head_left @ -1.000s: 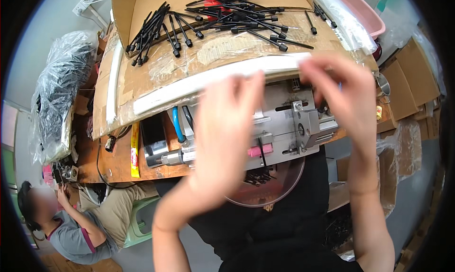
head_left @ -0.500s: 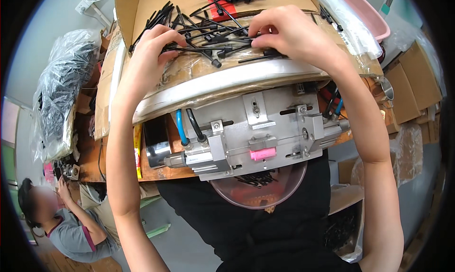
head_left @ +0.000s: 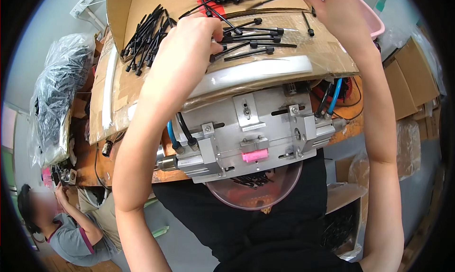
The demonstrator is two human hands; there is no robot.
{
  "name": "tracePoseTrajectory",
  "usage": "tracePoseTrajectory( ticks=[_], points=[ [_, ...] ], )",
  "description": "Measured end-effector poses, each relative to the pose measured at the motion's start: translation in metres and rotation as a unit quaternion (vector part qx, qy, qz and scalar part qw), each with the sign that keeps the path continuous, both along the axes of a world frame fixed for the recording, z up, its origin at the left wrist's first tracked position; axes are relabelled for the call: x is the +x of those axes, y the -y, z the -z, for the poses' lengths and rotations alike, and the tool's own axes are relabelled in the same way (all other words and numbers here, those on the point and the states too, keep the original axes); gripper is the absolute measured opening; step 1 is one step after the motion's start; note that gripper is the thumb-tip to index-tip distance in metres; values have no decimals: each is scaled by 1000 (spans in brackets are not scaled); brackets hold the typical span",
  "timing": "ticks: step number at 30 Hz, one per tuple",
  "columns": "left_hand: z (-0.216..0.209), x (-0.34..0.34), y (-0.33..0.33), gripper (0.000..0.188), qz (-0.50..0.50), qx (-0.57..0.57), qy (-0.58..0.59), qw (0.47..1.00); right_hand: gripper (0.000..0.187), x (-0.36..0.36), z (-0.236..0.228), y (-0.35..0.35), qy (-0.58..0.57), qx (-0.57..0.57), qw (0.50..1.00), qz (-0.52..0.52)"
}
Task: The person inserts black cable ties into a metal jig on a workbench and uses a pink tool to crimp them. They then remove the finished cable ties and place them into a clear plastic bowl on their lap. The process is repeated continuously throughout the video.
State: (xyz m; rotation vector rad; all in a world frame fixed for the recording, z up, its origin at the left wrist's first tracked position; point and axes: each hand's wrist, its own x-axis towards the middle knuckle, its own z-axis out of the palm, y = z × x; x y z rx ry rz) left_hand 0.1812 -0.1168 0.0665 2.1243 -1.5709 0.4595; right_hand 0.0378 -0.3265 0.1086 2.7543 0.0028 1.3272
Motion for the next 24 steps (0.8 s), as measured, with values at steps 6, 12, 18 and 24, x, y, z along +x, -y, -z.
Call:
tracePoseTrajectory(
  ticks=[6,12,18,24],
  points=[
    [-8,16,1,12,85,6,20,996,11,-34,17,-2,30,171,984,29],
    [-10,-28,-33,17,106,48,-64,991,19,-65,31,29,-18,275,961,32],
    [26,-53,-43,21,49,-99,-13,994,20,-72,37,4,-5,319,947,50],
    [35,-56,-48,21,30,-133,-22,990,21,-72,44,-4,10,330,944,14]
  ],
)
